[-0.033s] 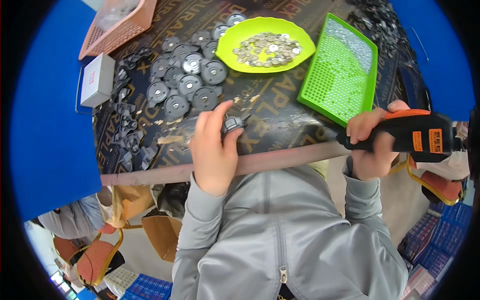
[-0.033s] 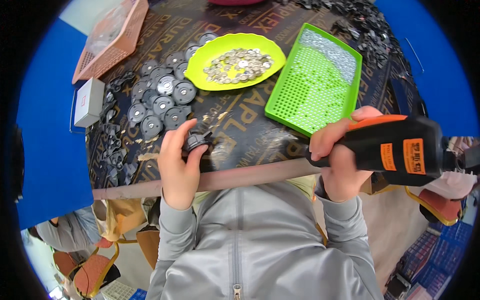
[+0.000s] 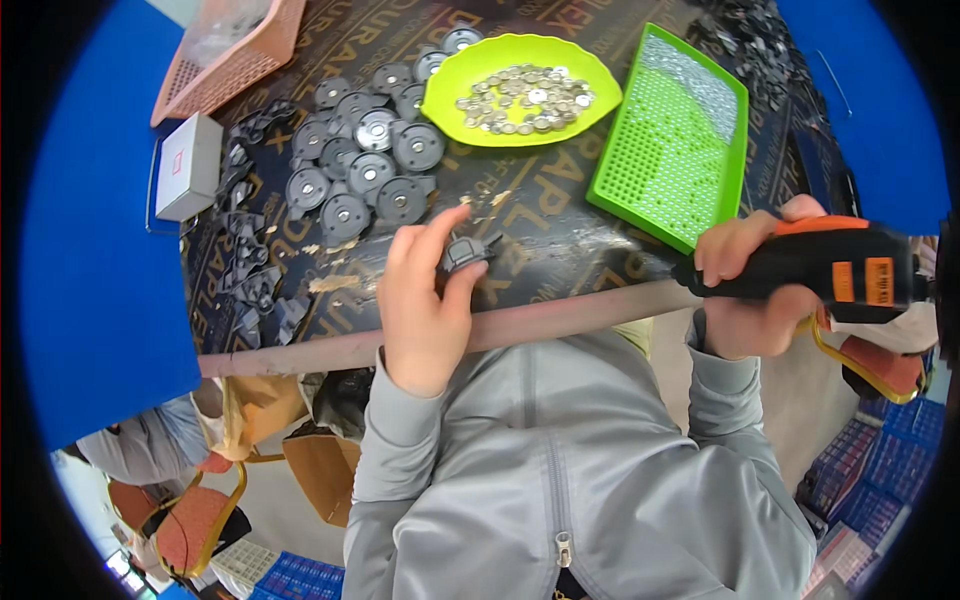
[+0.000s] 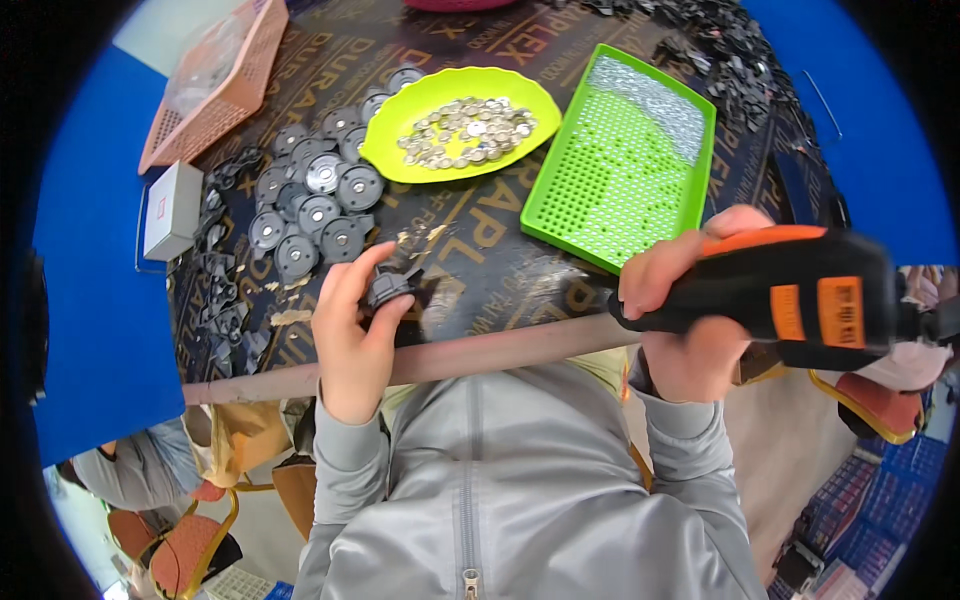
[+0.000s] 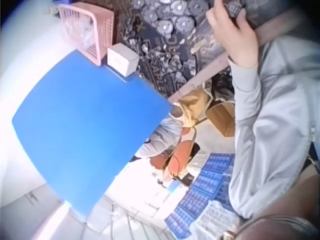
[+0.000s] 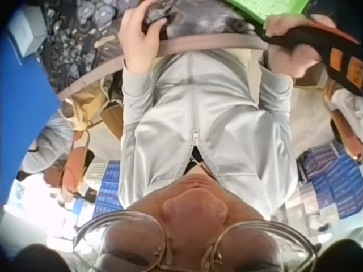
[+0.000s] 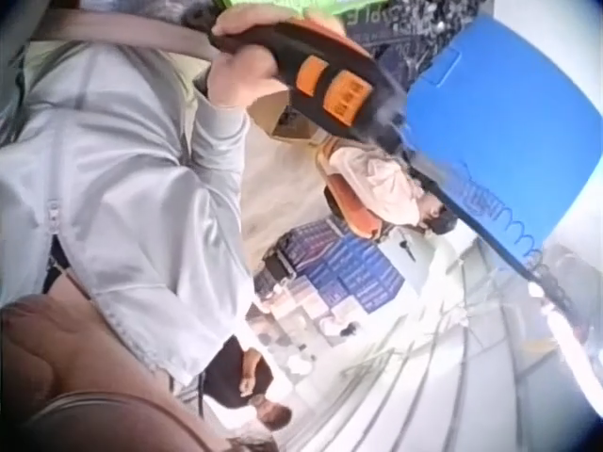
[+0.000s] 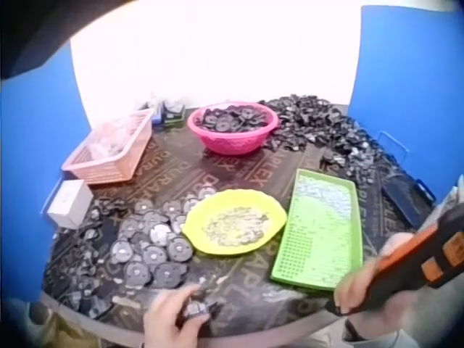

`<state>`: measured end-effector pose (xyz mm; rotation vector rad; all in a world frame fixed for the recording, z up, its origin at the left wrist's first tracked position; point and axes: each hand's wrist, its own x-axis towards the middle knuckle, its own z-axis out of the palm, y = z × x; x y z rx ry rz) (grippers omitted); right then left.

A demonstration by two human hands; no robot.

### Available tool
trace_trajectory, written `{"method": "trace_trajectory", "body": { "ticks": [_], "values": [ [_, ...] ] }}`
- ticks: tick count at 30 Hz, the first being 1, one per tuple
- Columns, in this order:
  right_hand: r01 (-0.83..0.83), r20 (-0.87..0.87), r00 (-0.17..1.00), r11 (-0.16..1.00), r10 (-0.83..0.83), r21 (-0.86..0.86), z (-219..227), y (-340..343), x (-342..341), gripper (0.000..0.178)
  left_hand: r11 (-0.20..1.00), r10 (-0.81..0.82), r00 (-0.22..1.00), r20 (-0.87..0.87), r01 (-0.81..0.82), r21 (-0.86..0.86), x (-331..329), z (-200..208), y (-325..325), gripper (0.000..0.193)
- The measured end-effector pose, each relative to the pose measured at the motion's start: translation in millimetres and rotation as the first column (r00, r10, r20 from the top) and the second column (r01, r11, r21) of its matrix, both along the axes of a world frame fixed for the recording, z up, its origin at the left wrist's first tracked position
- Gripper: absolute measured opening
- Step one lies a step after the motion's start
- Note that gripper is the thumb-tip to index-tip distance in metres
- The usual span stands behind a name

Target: Assembling small plastic components with metal inserts using an electric screwdriver.

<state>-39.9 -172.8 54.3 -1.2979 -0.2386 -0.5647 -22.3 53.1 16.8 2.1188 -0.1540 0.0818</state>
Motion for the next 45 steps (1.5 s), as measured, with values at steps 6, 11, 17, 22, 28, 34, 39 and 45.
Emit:
{"method": "trace_trajectory", "body": {
  "ticks": [6,11,17,22,28,34,39,45],
  "values": [
    [-0.045,0.229,0.973,0.998,0.037,0.031,15.0,-28.9,21.4,0.073,0.842,-0.313,0.936,-0.162,0.194,-0.503,10.6,0.7,-22.2,0.032],
    [0.067,0.279,0.958,0.997,-0.071,0.024,1.7,-19.9,51.3,0.038,0.541,-0.484,0.818,-0.312,-0.001,-0.841,12.0,-8.5,-38.6,0.031],
    [0.069,0.122,0.991,0.996,-0.061,-0.062,-6.6,-22.0,59.3,0.037,0.516,-0.493,0.798,-0.348,-0.053,-0.855,11.7,-1.2,-39.9,0.035],
    [0.107,0.129,0.987,0.991,-0.096,-0.083,-6.3,-19.9,62.4,0.035,0.530,-0.487,0.765,-0.422,-0.126,-0.839,13.7,-3.4,-40.0,0.034],
    [0.133,0.130,0.984,0.987,-0.120,-0.094,-6.6,-20.3,64.1,0.033,0.516,-0.491,0.752,-0.441,-0.157,-0.842,15.0,-3.6,-37.6,0.030],
    [0.140,0.099,0.986,0.985,-0.131,-0.100,-3.6,-18.8,64.7,0.034,0.537,-0.487,0.732,-0.477,-0.180,-0.824,15.1,-5.0,-36.5,0.030],
    [0.047,0.113,0.993,0.997,-0.040,-0.067,18.9,-14.8,54.1,0.050,0.581,-0.477,0.740,-0.474,-0.140,-0.802,15.7,-4.0,-38.1,0.030],
    [-0.330,0.303,0.895,0.943,0.329,-0.048,32.8,21.2,35.6,0.064,0.600,-0.468,0.755,-0.460,-0.111,-0.792,14.8,-6.9,-40.1,0.027]
  ]
}}
